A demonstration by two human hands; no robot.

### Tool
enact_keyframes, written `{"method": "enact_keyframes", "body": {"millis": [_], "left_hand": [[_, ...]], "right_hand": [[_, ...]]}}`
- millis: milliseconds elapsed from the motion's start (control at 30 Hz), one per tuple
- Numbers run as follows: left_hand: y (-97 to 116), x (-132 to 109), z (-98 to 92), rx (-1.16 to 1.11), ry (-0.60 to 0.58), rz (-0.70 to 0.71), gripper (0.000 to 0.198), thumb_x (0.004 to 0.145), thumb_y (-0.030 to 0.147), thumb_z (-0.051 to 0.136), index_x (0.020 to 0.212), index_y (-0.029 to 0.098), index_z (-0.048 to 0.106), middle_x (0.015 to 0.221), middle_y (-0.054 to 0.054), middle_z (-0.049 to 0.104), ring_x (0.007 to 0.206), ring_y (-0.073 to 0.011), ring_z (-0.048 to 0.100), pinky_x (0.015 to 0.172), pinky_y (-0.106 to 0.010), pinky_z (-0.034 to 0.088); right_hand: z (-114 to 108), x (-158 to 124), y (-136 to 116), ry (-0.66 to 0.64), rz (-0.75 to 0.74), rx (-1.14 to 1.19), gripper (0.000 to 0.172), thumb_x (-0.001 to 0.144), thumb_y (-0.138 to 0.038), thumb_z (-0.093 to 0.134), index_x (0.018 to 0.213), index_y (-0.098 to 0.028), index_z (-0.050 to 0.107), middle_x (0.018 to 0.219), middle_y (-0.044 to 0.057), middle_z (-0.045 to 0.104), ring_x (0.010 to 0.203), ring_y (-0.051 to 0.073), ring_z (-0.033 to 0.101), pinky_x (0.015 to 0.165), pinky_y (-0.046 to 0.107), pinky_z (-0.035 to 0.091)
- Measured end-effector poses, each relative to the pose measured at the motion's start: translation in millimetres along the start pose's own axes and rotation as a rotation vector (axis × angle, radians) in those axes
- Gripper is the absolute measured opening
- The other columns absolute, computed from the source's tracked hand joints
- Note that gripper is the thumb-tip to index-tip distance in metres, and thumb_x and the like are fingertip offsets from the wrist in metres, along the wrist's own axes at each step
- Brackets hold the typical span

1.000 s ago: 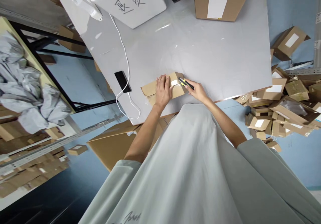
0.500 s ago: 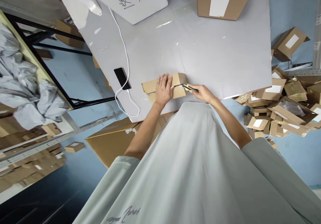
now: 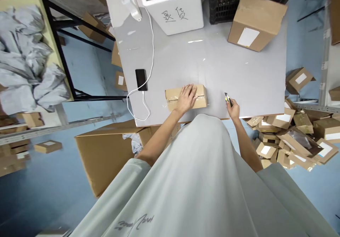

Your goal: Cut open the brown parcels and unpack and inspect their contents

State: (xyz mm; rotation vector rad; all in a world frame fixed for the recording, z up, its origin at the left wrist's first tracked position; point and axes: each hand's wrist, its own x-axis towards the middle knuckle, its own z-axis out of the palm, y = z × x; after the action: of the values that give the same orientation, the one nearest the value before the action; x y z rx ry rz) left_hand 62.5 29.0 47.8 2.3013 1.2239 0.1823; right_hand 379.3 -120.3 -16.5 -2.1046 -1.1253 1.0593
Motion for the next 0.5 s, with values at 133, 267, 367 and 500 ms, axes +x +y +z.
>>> {"method": "enact_keyframes", "body": {"millis": [133, 267, 367, 500], "left_hand": [[-14, -12, -28.3, -0.024, -0.011, 0.028, 0.076, 0.115, 0.067, 0.043, 0.17, 0.017, 0.054, 0.181, -0.025, 0.047, 0.172, -0.0389, 0.042, 0.144, -0.063, 0.029], [-45, -34, -65.7, -0.007, 0.012, -0.078, 0.093, 0.101, 0.077, 0.068, 0.17, 0.017, 0.054, 0.181, -0.025, 0.046, 0.17, -0.0437, 0.044, 0.143, -0.064, 0.029], [-65, -48, -82.3, -0.045, 0.027, -0.166, 0.098, 0.092, 0.072, 0.081, 0.17, 0.019, 0.055, 0.178, -0.023, 0.051, 0.164, -0.044, 0.051, 0.139, -0.06, 0.038], [-72, -55, -86.5, -0.127, 0.066, -0.176, 0.075, 0.1, 0.066, 0.071, 0.159, 0.021, 0.067, 0.161, -0.02, 0.067, 0.151, -0.0411, 0.062, 0.133, -0.054, 0.047]], "right_hand": [[-16, 25, -1, 0.038, 0.113, -0.351, 0.04, 0.106, -0.029, 0.056, 0.136, -0.014, 0.078, 0.134, 0.021, 0.077, 0.115, 0.032, 0.073, 0.106, 0.045, 0.058], [-26, 29, -22, 0.035, 0.01, -0.433, 0.041, 0.103, -0.021, 0.054, 0.135, -0.011, 0.078, 0.133, 0.024, 0.076, 0.122, 0.035, 0.07, 0.112, 0.049, 0.055], [-24, 20, -56, 0.05, -0.236, -0.408, 0.041, 0.108, -0.024, 0.052, 0.136, -0.01, 0.076, 0.135, 0.025, 0.076, 0.128, 0.036, 0.068, 0.117, 0.051, 0.054], [-5, -7, -120, -0.127, -0.587, -0.425, 0.039, 0.117, -0.035, 0.05, 0.141, -0.018, 0.075, 0.135, 0.019, 0.078, 0.125, 0.034, 0.071, 0.113, 0.048, 0.057]]}}
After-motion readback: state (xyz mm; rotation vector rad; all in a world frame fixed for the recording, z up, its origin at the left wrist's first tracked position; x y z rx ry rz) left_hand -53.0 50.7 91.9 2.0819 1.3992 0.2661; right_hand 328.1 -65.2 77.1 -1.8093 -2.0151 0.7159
